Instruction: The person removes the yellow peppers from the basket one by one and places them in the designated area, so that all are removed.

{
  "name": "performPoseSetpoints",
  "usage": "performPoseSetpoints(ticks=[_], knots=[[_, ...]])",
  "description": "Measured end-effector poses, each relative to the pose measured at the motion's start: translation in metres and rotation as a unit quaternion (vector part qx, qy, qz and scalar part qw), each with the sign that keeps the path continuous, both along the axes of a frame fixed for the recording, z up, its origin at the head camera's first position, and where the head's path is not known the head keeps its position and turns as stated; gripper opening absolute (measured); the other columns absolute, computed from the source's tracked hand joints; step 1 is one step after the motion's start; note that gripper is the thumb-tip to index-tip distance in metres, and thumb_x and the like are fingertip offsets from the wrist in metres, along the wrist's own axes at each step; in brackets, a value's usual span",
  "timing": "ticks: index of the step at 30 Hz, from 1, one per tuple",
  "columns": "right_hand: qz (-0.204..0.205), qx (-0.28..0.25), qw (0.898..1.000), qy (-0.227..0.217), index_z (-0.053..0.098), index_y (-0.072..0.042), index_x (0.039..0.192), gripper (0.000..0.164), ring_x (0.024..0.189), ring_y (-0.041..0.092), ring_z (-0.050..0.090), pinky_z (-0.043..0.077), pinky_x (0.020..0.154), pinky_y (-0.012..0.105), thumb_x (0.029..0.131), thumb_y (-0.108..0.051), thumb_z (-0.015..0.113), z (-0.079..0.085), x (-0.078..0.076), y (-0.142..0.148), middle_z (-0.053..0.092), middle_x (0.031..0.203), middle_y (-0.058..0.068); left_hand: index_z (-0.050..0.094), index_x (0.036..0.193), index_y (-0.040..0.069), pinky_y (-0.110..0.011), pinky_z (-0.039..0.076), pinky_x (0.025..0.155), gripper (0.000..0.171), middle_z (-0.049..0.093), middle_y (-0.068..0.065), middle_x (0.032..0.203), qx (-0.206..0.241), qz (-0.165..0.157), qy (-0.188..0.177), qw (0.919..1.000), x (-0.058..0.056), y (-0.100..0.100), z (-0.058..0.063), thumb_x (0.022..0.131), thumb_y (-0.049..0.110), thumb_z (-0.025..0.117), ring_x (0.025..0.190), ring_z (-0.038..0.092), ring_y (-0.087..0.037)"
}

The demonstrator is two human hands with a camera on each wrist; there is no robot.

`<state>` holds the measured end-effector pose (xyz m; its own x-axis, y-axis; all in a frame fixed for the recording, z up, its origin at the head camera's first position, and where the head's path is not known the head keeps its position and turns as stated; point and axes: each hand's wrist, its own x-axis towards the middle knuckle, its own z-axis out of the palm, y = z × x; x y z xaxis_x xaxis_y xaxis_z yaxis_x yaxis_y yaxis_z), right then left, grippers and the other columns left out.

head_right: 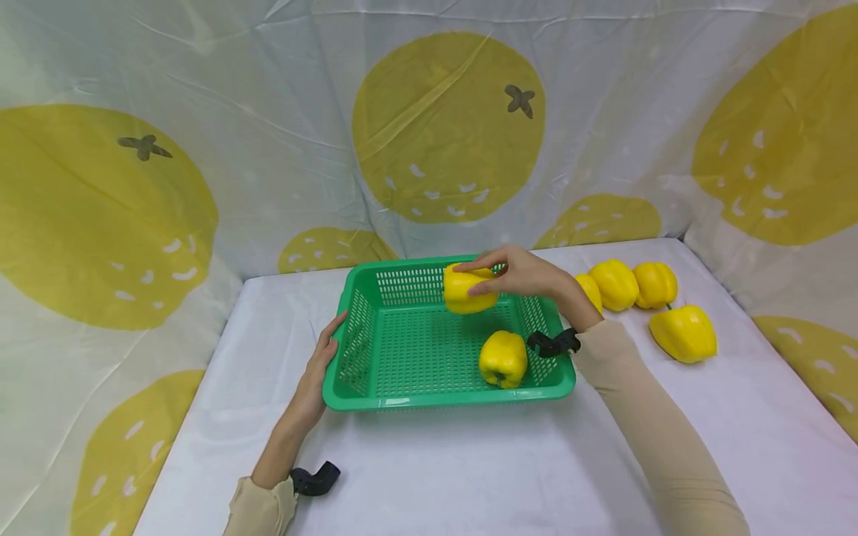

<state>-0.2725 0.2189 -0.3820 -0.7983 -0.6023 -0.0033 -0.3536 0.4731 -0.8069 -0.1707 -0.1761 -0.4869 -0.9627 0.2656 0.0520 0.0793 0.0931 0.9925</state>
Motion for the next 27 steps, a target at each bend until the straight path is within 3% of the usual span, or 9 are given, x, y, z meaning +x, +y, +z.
performPoseSetpoints(ticks=[5,11,17,22,27], knots=[[-0.095,-0.013,0.995,0.033,0.066,-0.025,0.141,0.046,0.136,0.029,0.052,0.048,0.102,0.046,0.096,-0.024,0.076,0.016,0.018,0.016,0.058,0.150,0.007,0.023,0.162,0.041,-0.056,0.012,0.125,0.049,0.014,0.007,0.172,-0.001,-0.001,0.002,1.0000,0.000,0.001,0.001,0.114,0.047,0.023,0.157,0.015,-0.022],[-0.196,-0.008,0.978,0.070,0.064,-0.032,0.143,0.049,0.136,0.020,0.047,0.042,0.101,0.042,0.095,-0.032,0.077,0.025,0.039,0.039,0.058,0.147,0.002,0.023,0.162,0.042,-0.058,0.010,0.126,0.049,0.013,0.007,0.172,-0.004,-0.001,0.005,1.0000,0.000,0.000,0.002,0.114,0.046,0.023,0.158,0.012,-0.021],[-0.292,-0.014,0.947,0.136,0.067,-0.029,0.140,0.048,0.118,0.000,0.049,0.045,0.085,0.015,0.093,-0.031,0.079,0.018,0.058,0.064,0.064,0.137,0.003,0.023,0.162,0.041,-0.057,0.011,0.125,0.049,0.014,0.006,0.172,-0.004,0.000,0.005,1.0000,0.000,0.000,0.002,0.114,0.046,0.023,0.158,0.013,-0.021],[-0.366,-0.019,0.917,0.157,0.065,-0.032,0.141,0.051,0.117,-0.005,0.045,0.042,0.081,0.008,0.092,-0.038,0.079,0.011,0.080,0.084,0.062,0.140,0.004,0.022,0.162,0.042,-0.058,0.010,0.125,0.048,0.014,0.006,0.172,-0.010,0.001,0.007,0.9999,0.000,0.000,0.000,0.114,0.045,0.022,0.158,0.013,-0.022],[-0.405,-0.005,0.899,0.167,0.063,-0.032,0.142,0.053,0.114,-0.008,0.042,0.039,0.079,0.003,0.091,-0.038,0.080,0.001,0.099,0.105,0.062,0.135,-0.002,0.023,0.162,0.042,-0.058,0.011,0.125,0.048,0.014,0.006,0.172,-0.010,0.003,0.005,0.9999,0.001,0.000,-0.001,0.114,0.045,0.022,0.158,0.014,-0.022]])
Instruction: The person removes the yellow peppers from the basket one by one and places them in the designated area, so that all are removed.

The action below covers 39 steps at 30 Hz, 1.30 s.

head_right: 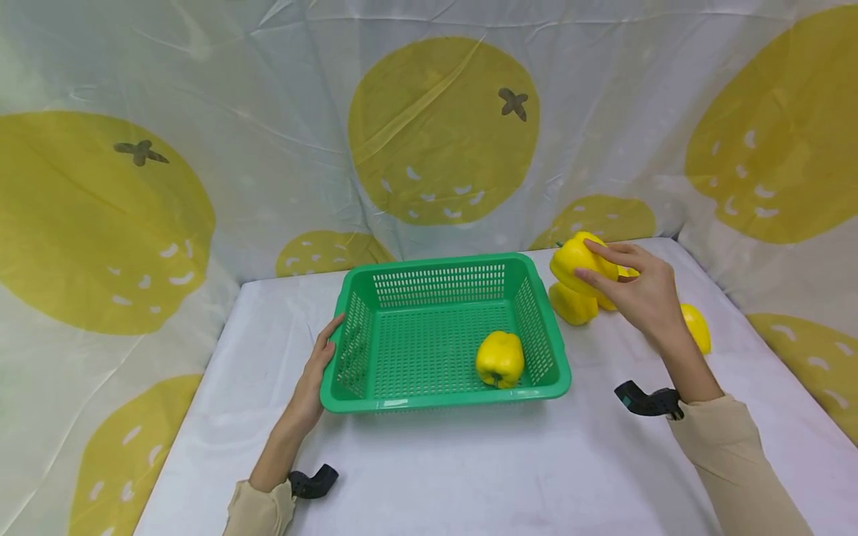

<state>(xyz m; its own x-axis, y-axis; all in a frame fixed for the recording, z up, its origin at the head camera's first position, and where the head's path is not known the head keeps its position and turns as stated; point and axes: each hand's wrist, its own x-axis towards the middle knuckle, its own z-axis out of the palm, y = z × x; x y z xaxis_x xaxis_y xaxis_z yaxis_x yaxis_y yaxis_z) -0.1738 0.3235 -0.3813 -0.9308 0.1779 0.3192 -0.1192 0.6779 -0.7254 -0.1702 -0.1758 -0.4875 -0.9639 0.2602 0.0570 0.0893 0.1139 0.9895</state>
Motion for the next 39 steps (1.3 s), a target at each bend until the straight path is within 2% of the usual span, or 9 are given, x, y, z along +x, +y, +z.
performPoseSetpoints(ticks=[3,7,9,12,14,15,25,33,39], knots=[[-0.028,0.014,0.999,-0.007,0.063,-0.029,0.143,0.055,0.116,0.000,0.045,0.036,0.083,0.005,0.091,-0.039,0.080,-0.006,0.010,0.011,0.062,0.137,0.006,0.023,0.162,0.042,-0.058,0.011,0.124,0.048,0.015,0.006,0.172,0.001,0.002,-0.001,1.0000,0.000,0.000,0.000,0.114,0.045,0.022,0.157,0.014,-0.023],[-0.065,0.038,0.997,-0.020,0.061,-0.023,0.144,0.059,0.125,0.030,0.051,0.035,0.083,0.011,0.091,-0.042,0.080,-0.014,0.021,0.022,0.061,0.142,0.023,0.022,0.162,0.041,-0.058,0.011,0.125,0.049,0.014,0.006,0.172,0.002,0.001,-0.002,1.0000,0.000,0.000,-0.001,0.114,0.045,0.022,0.157,0.014,-0.022],[-0.075,0.042,0.996,-0.027,0.061,-0.019,0.143,0.060,0.129,0.044,0.050,0.041,0.092,0.023,0.091,-0.042,0.079,-0.019,0.025,0.026,0.060,0.142,0.028,0.022,0.162,0.041,-0.058,0.011,0.125,0.049,0.014,0.006,0.172,0.003,0.000,-0.001,1.0000,0.001,0.000,-0.001,0.114,0.045,0.022,0.158,0.014,-0.022],[-0.083,0.037,0.995,-0.030,0.061,-0.014,0.143,0.060,0.131,0.053,0.049,0.047,0.105,0.047,0.092,-0.041,0.079,-0.028,0.032,0.033,0.057,0.142,0.034,0.023,0.162,0.041,-0.057,0.011,0.125,0.048,0.015,0.006,0.172,0.001,0.001,0.000,1.0000,0.000,-0.001,-0.001,0.114,0.044,0.022,0.158,0.014,-0.022],[-0.090,0.037,0.995,-0.032,0.060,-0.013,0.143,0.060,0.131,0.057,0.048,0.038,0.104,0.070,0.093,-0.040,0.078,-0.034,0.037,0.036,0.056,0.141,0.036,0.023,0.162,0.042,-0.057,0.011,0.125,0.048,0.016,0.007,0.172,-0.003,0.003,0.002,1.0000,0.000,-0.001,-0.002,0.114,0.044,0.022,0.158,0.014,-0.021],[-0.092,0.034,0.995,-0.033,0.060,-0.012,0.143,0.059,0.130,0.058,0.048,0.036,0.103,0.073,0.093,-0.039,0.078,-0.037,0.039,0.038,0.056,0.141,0.037,0.023,0.162,0.042,-0.057,0.011,0.125,0.048,0.016,0.007,0.172,-0.004,0.003,0.003,1.0000,-0.001,-0.001,-0.002,0.114,0.045,0.021,0.158,0.014,-0.021],[-0.120,0.082,0.989,-0.012,0.066,-0.007,0.135,0.053,0.121,0.059,0.053,0.033,0.099,0.075,0.091,-0.032,0.081,-0.067,0.051,0.039,0.059,0.130,0.043,0.023,0.162,0.041,-0.057,0.009,0.126,0.048,0.015,0.007,0.172,0.000,0.002,0.002,1.0000,-0.001,-0.002,-0.003,0.114,0.044,0.021,0.158,0.013,-0.020],[-0.127,0.114,0.984,-0.046,0.064,-0.007,0.136,0.054,0.119,0.060,0.052,0.041,0.091,0.070,0.093,-0.036,0.079,-0.080,0.054,0.036,0.056,0.132,0.044,0.022,0.163,0.040,-0.057,0.008,0.126,0.049,0.014,0.007,0.172,0.002,-0.003,0.004,1.0000,-0.002,-0.001,-0.004,0.114,0.043,0.020,0.158,0.011,-0.020],[-0.112,0.150,0.982,-0.031,0.067,-0.004,0.131,0.053,0.116,0.058,0.054,0.048,0.080,0.068,0.089,-0.032,0.083,-0.088,0.052,0.033,0.058,0.129,0.044,0.022,0.163,0.041,-0.057,0.008,0.126,0.049,0.014,0.007,0.172,-0.001,0.000,0.004,1.0000,-0.002,-0.001,-0.003,0.114,0.044,0.020,0.158,0.011,-0.020]])
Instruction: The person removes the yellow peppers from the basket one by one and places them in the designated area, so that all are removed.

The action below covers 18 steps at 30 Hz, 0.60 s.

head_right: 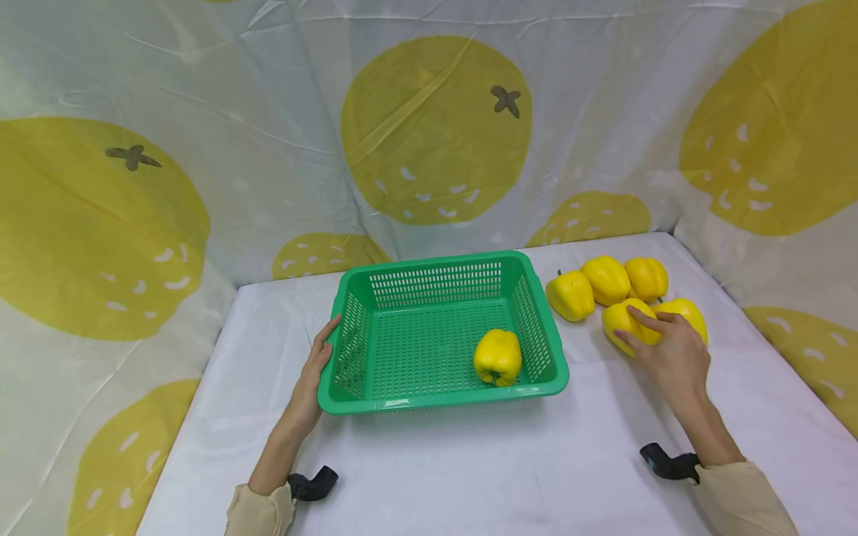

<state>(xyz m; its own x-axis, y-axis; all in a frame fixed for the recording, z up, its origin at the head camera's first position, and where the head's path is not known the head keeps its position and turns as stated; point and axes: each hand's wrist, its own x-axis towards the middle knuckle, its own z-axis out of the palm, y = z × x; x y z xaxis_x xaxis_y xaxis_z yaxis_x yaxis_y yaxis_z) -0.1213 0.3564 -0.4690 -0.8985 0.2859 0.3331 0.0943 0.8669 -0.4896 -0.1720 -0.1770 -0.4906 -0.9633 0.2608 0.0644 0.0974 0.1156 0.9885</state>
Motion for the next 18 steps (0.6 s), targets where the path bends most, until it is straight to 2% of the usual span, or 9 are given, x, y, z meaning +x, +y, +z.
performPoseSetpoints(ticks=[5,11,18], knots=[[0.013,0.017,1.000,0.005,0.068,-0.004,0.131,0.053,0.115,0.057,0.055,0.050,0.070,0.062,0.087,-0.031,0.084,-0.0051,0.0003,-0.0002,0.058,0.130,0.043,0.022,0.162,0.041,-0.057,0.009,0.125,0.048,0.014,0.007,0.172,-0.003,0.000,-0.002,1.0000,-0.0002,0.0000,0.0000,0.114,0.044,0.020,0.158,0.011,-0.020],[0.005,0.001,1.000,-0.005,0.065,-0.004,0.134,0.053,0.119,0.058,0.053,0.047,0.082,0.069,0.092,-0.034,0.079,-0.0071,-0.0003,0.0023,0.056,0.131,0.044,0.022,0.163,0.041,-0.057,0.009,0.126,0.048,0.014,0.008,0.172,-0.002,0.002,-0.002,1.0000,0.0005,0.0003,0.0007,0.114,0.043,0.020,0.158,0.011,-0.020],[-0.006,-0.017,1.000,-0.010,0.062,-0.003,0.137,0.054,0.120,0.059,0.049,0.044,0.087,0.072,0.095,-0.035,0.076,-0.0082,0.0002,0.0028,0.053,0.134,0.044,0.022,0.162,0.041,-0.057,0.009,0.125,0.049,0.014,0.008,0.172,-0.002,0.002,-0.003,1.0000,0.0003,0.0002,-0.0005,0.114,0.045,0.020,0.158,0.012,-0.020]])
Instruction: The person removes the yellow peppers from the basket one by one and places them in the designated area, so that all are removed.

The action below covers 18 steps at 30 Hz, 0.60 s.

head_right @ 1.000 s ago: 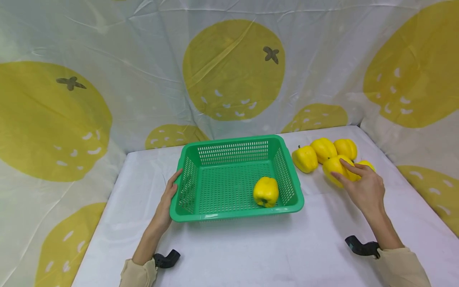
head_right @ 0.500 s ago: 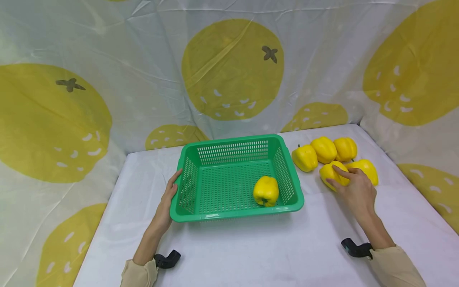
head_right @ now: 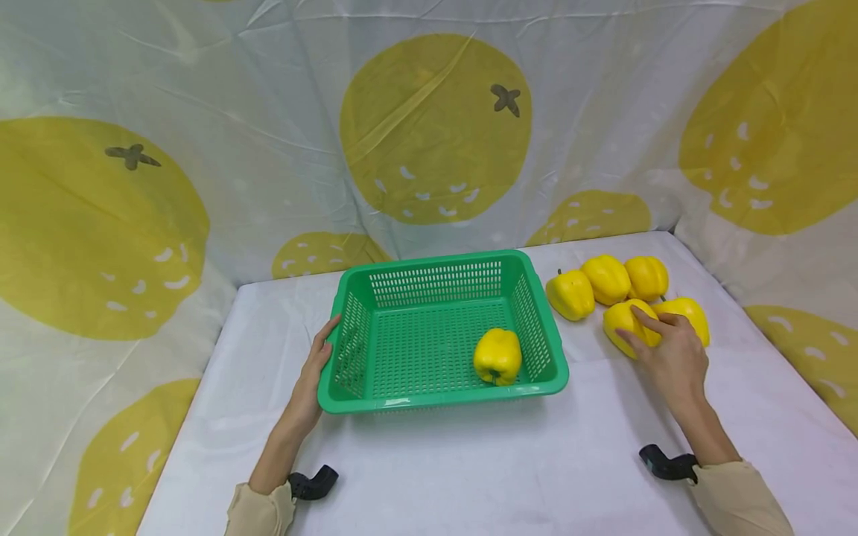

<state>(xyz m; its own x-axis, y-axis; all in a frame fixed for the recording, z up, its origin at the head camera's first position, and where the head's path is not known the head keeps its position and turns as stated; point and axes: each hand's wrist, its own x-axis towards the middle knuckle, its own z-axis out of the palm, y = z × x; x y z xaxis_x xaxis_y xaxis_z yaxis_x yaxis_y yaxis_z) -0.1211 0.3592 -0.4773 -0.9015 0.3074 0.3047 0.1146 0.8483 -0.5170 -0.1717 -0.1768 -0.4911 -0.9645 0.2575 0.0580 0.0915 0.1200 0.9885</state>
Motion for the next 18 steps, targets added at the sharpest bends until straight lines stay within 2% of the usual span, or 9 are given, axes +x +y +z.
performPoseSetpoints(ticks=[7,18], knots=[[-0.012,-0.002,1.000,-0.014,0.059,-0.003,0.140,0.056,0.121,0.056,0.045,0.043,0.088,0.072,0.098,-0.038,0.072,-0.0005,0.0020,0.0000,0.048,0.134,0.040,0.022,0.162,0.042,-0.057,0.010,0.125,0.048,0.014,0.008,0.172,0.000,-0.001,-0.001,1.0000,0.0005,0.0010,0.0014,0.114,0.045,0.020,0.158,0.013,-0.021],[-0.011,-0.010,1.000,0.005,0.060,-0.001,0.138,0.054,0.121,0.055,0.046,0.040,0.093,0.071,0.098,-0.034,0.073,-0.0019,0.0017,-0.0002,0.050,0.133,0.041,0.023,0.162,0.041,-0.055,0.010,0.125,0.048,0.016,0.007,0.172,0.002,0.001,-0.003,1.0000,0.0000,0.0005,0.0009,0.114,0.045,0.022,0.157,0.015,-0.021]])
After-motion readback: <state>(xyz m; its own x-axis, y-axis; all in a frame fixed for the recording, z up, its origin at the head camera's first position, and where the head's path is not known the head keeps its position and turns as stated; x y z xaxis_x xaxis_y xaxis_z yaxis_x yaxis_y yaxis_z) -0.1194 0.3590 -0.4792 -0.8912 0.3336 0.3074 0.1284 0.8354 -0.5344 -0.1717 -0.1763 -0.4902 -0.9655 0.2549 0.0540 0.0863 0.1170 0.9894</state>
